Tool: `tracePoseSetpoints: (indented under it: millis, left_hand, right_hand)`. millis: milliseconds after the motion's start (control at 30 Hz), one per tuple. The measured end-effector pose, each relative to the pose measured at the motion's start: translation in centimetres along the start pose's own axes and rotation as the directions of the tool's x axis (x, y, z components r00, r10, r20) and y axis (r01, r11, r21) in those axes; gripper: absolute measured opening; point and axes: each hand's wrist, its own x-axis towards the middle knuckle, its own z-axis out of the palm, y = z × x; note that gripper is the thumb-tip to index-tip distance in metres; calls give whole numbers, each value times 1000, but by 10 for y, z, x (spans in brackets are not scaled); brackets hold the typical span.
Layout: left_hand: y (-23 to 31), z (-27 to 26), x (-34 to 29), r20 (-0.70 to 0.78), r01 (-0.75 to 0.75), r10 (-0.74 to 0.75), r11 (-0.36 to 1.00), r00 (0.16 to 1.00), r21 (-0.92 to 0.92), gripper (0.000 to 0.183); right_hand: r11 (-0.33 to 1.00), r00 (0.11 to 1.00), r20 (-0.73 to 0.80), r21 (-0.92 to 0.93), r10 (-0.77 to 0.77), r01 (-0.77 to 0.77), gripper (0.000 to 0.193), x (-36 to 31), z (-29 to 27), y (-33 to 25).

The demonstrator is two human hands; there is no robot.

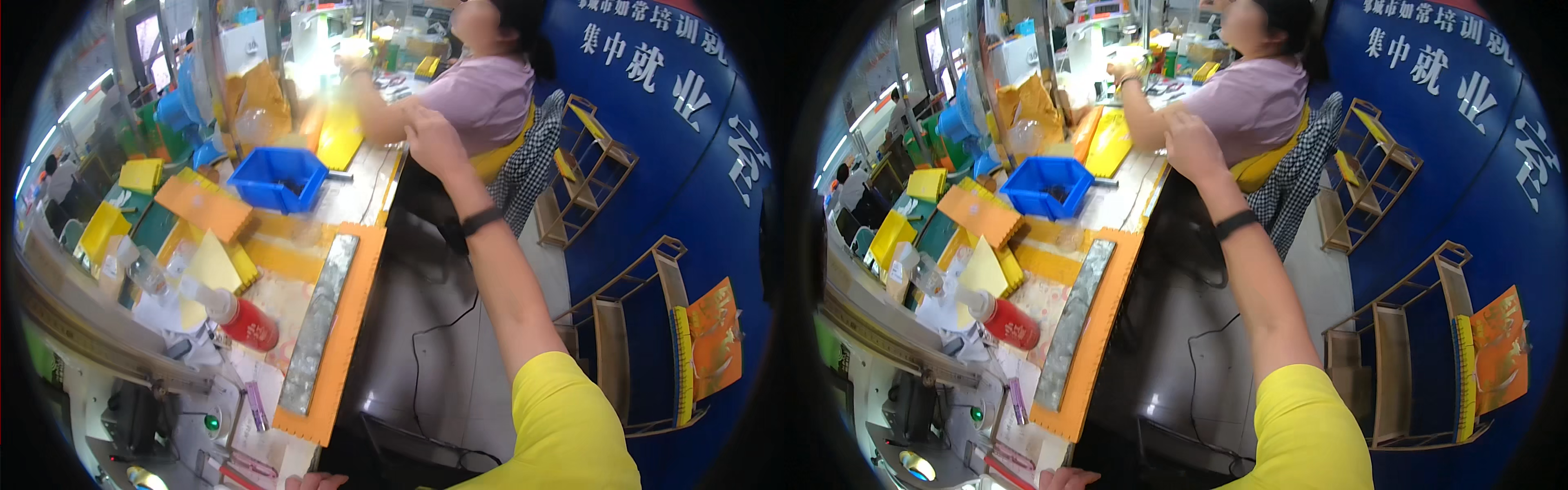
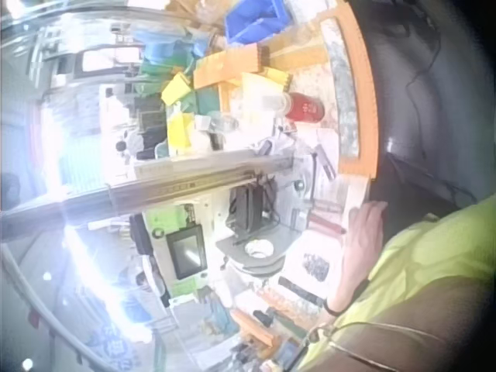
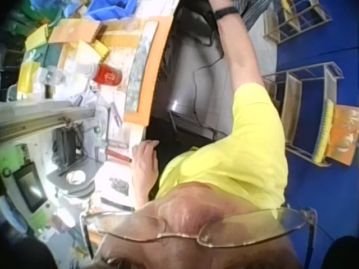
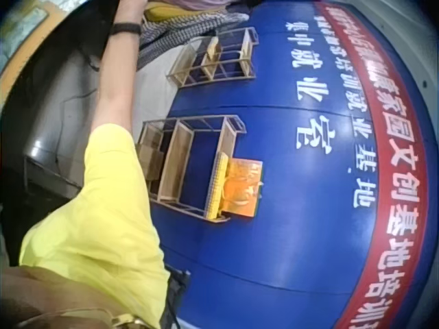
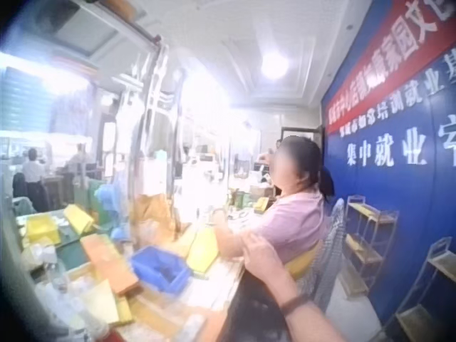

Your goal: The user is operating a specialized assembly machine to process small components, likely for electronics or jewelry.

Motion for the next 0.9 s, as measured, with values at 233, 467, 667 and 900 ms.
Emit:
tracePoseSetpoints:
  millis: [233, 467, 667, 900]
  left_hand:
    - [0, -5, 0, 27, 2, -2, 1000, 1000, -1, 35]
    - [0, -7, -1, 32, -48, 50, 998, 998, -39, 36]
    - [0, -10, -3, 35, -103, 104, 994, 994, -43, 36]
    - [-4, -8, 2, 74, -131, 133, 991, 988, -28, 36]
  right_hand:
    - [716, 917, 399, 638, 9, -284, 23, -82, -120, -141]
    - [742, 901, 427, 578, 79, -339, 22, -105, -128, -156]
    - [985, 957, -277, 170, 85, -38, 79, -25, -185, -130]
    - [988, 882, -445, 93, 153, -124, 92, -1, -201, -108]
